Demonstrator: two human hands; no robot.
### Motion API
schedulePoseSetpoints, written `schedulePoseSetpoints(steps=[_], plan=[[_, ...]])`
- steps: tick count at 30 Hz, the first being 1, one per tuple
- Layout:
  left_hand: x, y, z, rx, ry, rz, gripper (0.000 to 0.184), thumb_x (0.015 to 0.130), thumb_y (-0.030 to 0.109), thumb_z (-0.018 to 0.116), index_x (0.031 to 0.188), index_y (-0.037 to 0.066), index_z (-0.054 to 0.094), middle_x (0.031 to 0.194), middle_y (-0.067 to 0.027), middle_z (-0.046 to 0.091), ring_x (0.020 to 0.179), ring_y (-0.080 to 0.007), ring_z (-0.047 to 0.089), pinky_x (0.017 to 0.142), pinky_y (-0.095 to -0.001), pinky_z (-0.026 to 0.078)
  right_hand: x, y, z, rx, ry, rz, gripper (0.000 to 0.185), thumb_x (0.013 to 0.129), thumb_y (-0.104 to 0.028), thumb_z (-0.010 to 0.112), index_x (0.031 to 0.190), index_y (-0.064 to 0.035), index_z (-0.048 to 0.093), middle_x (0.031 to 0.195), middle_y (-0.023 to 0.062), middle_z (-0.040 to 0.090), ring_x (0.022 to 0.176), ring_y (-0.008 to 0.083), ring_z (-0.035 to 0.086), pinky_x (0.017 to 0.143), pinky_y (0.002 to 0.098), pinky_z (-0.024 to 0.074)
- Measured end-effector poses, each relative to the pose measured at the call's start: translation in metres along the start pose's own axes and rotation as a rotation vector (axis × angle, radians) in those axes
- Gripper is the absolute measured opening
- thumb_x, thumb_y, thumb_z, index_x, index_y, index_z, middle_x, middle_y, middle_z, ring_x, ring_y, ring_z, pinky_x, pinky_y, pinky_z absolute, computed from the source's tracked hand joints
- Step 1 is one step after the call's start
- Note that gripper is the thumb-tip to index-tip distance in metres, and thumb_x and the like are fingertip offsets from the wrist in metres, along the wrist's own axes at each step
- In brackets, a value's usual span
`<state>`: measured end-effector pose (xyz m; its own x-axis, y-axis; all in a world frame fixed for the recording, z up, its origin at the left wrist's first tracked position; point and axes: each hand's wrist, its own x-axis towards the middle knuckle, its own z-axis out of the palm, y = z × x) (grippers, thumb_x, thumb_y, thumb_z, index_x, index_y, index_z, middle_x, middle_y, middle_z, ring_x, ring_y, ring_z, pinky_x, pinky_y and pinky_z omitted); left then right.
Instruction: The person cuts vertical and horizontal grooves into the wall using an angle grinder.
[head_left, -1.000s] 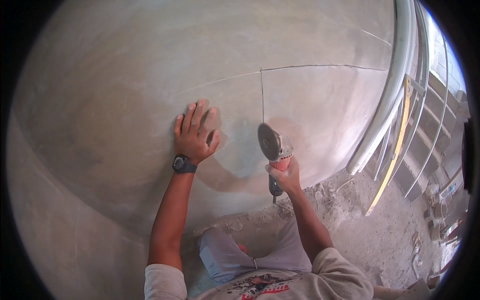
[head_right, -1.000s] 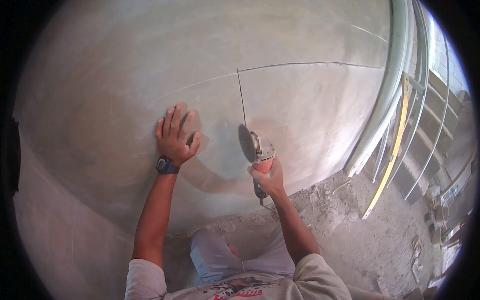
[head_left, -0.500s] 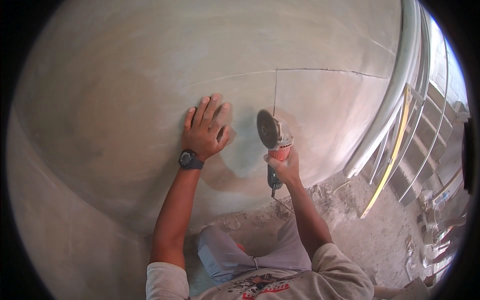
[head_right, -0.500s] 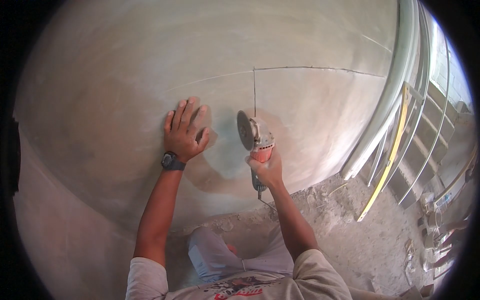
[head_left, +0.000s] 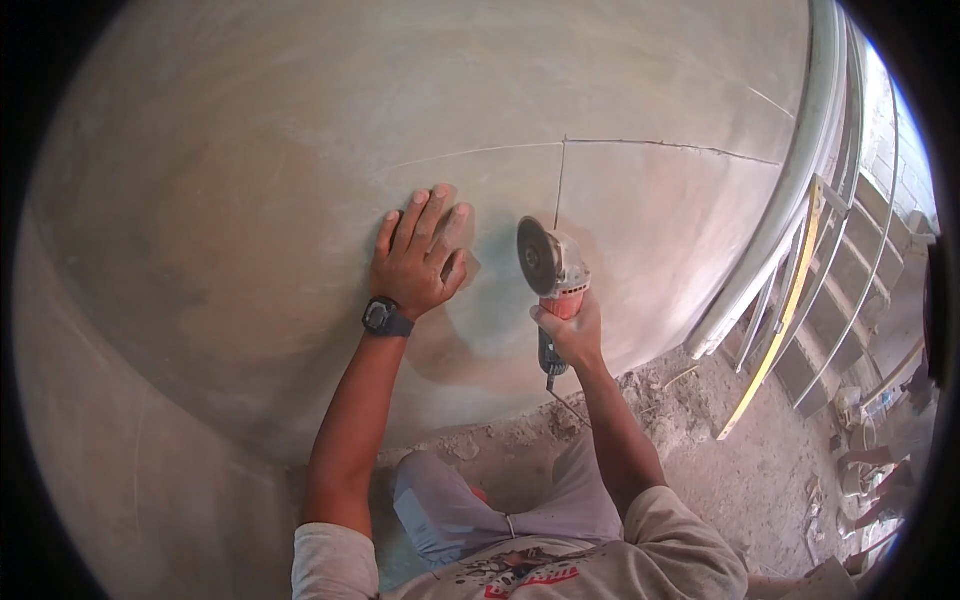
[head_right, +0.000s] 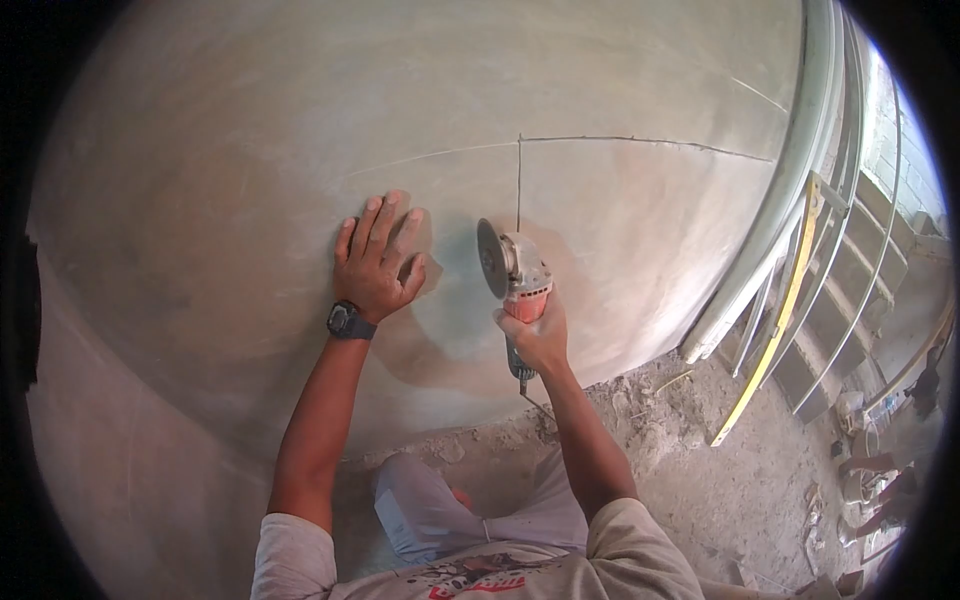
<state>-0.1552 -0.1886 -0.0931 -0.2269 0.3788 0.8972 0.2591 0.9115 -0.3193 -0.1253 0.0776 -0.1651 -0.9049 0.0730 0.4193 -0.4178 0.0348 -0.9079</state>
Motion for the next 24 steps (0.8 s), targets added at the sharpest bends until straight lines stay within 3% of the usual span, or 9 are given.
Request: schedulePoseSetpoints(steps=[24], plan=[[0.008,0.003,-0.015,-0.005,0.001,0.013,0.062,0.089,0.038,0.067,0.150,0.028,0.059,0.163,-0.0045,0.048,0.151,-0.0230,0.042,0.124,-0.0469,0.026,-0.007,-0.004,-0.002,-0.064,0.032,-0.015,0.043,0.080,-0.009,0.081,0.117,-0.0022,0.060,0.096,0.0035,0.065,0.082,0.0127,0.062,0.072,0.0302,0.0518]])
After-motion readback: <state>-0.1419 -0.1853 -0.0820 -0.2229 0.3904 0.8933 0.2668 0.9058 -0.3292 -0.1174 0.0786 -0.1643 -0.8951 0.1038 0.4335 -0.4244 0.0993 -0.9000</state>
